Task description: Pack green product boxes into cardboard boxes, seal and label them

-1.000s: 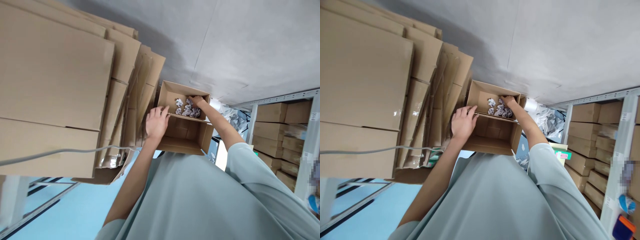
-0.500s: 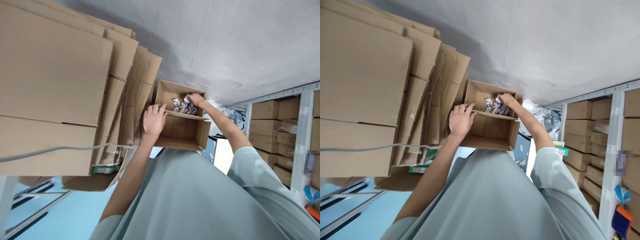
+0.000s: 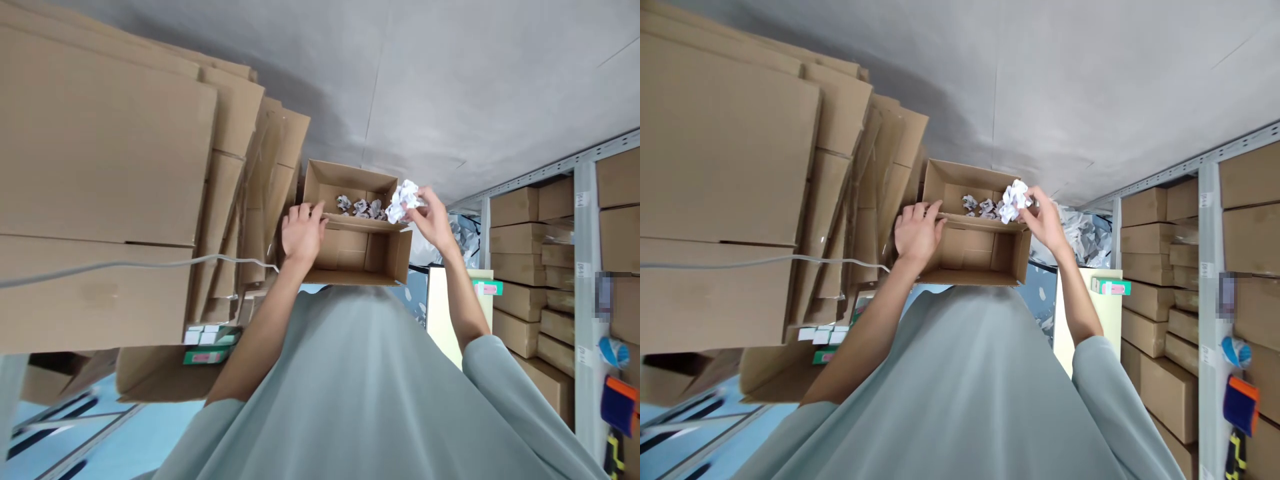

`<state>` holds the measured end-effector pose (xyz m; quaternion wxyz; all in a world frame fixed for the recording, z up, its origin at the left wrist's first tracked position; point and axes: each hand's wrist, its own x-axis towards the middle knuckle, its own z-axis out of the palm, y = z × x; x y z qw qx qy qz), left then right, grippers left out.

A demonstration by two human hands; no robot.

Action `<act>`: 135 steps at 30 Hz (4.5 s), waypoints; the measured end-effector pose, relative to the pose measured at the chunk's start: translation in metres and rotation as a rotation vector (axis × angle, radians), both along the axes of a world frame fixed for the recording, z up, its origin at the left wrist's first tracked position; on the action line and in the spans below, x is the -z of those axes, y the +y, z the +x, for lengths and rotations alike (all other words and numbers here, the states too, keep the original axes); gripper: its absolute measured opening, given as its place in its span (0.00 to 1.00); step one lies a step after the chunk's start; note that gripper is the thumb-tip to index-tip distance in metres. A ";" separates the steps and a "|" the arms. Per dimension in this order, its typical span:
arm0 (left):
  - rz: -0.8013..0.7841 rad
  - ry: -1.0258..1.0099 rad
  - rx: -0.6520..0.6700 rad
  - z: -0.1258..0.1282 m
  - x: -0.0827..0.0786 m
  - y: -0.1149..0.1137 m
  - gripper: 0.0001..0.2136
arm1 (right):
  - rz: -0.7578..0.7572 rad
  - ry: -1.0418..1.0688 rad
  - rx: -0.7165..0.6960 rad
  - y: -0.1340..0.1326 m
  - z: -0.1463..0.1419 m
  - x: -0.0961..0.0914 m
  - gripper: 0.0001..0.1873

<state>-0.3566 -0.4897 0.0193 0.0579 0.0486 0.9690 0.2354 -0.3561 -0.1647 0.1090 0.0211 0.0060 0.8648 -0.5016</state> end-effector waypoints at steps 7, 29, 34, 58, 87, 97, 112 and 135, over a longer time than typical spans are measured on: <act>-0.145 -0.082 0.022 0.000 -0.009 0.003 0.28 | -0.039 -0.285 -0.064 -0.025 0.079 0.020 0.11; -0.173 -0.089 0.020 0.000 -0.013 0.004 0.28 | 0.645 -0.369 -0.179 -0.052 0.051 -0.019 0.14; -0.167 -0.111 0.012 -0.001 -0.017 0.004 0.28 | 0.687 -0.242 -0.247 -0.051 -0.027 -0.013 0.15; -0.191 -0.165 -0.022 -0.003 -0.016 0.007 0.27 | 1.067 -0.405 -0.885 -0.102 -0.153 0.172 0.19; -0.193 -0.095 0.015 0.001 -0.008 0.003 0.23 | 0.324 -0.392 -0.223 -0.096 0.061 0.039 0.19; -0.195 -0.077 0.023 0.002 -0.011 0.003 0.24 | 0.445 -0.281 0.028 -0.060 0.092 0.003 0.14; 0.010 -0.106 -0.180 0.078 -0.036 -0.044 0.40 | 0.617 -0.492 0.416 -0.057 0.173 0.024 0.09; 0.240 -0.075 0.559 0.172 -0.048 0.121 0.35 | 0.617 -0.751 1.058 -0.011 0.378 -0.017 0.09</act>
